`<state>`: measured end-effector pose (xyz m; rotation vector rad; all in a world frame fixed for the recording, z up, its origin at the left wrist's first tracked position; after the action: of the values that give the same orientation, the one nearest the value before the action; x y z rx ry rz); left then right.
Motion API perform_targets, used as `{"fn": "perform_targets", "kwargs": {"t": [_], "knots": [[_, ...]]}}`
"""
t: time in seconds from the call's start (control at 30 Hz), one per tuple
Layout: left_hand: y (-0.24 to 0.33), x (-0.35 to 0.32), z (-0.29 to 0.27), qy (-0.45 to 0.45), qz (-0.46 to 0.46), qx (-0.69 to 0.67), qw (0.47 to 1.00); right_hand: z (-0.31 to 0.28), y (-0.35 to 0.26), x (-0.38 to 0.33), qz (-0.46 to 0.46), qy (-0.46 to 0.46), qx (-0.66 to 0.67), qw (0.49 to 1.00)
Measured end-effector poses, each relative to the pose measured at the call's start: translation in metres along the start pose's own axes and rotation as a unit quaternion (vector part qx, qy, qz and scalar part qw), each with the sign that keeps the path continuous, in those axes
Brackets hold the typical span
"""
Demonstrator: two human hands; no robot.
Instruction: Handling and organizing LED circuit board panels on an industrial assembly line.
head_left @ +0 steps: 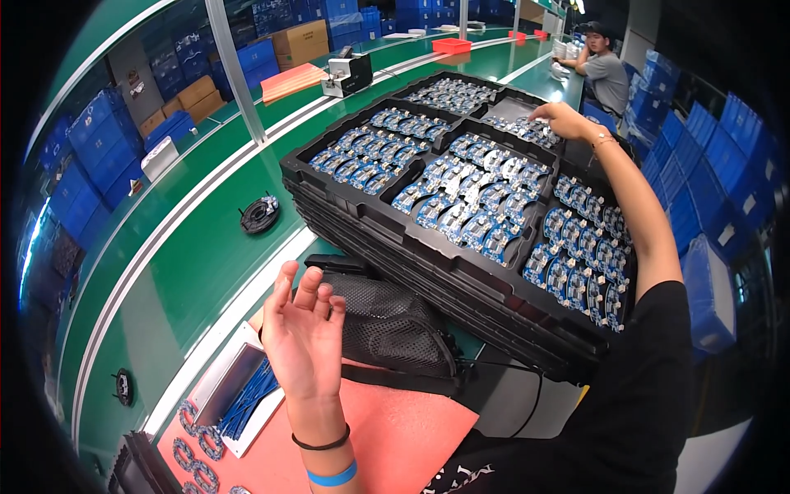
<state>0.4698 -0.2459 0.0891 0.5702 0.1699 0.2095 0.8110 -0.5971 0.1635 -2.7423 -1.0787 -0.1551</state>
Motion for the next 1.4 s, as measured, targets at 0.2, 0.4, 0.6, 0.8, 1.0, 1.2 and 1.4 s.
{"fn": "perform_targets", "kwargs": {"t": [0.2, 0.4, 0.6, 0.8, 1.0, 1.2, 1.4], "knots": [[0.001, 0.0, 0.004, -0.011, -0.012, -0.004, 1.0, -0.001, -0.011, -0.001, -0.019, -0.016, -0.026, 0.999], [0.014, -0.018, 0.007, -0.029, 0.015, -0.02, 0.999, -0.03, -0.054, 0.017, -0.108, 0.055, -0.025, 0.992], [-0.008, -0.047, 0.076, -0.244, 0.094, 0.279, 0.924, -0.068, -0.263, 0.048, -0.355, 0.143, 0.141, 0.913], [-0.068, -0.144, 0.069, -0.371, 0.0, 0.763, 0.53, 0.072, -0.57, -0.052, -0.677, -0.197, 0.131, 0.697], [-0.073, -0.192, -0.019, -0.233, -0.1, 0.826, 0.504, 0.194, -0.694, -0.129, -0.769, -0.084, 0.19, 0.604], [-0.003, -0.229, -0.052, -0.005, -0.074, 0.833, 0.549, 0.233, -0.733, -0.15, -0.684, -0.122, 0.286, 0.66], [0.151, -0.291, -0.11, 0.429, 0.357, 0.658, 0.506, 0.203, -0.705, -0.104, -0.601, -0.189, 0.486, 0.605]]}}
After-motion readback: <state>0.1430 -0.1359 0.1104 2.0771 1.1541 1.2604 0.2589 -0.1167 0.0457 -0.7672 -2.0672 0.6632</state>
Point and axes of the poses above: each hand's wrist, its own x-axis towards the middle knuckle, its own z-axis out of the palm, y = z × x, the point moved 7 cm from there along x, towards the middle knuckle, and after that the axes turned 11 degrees about -z, right-handed, at the moved point
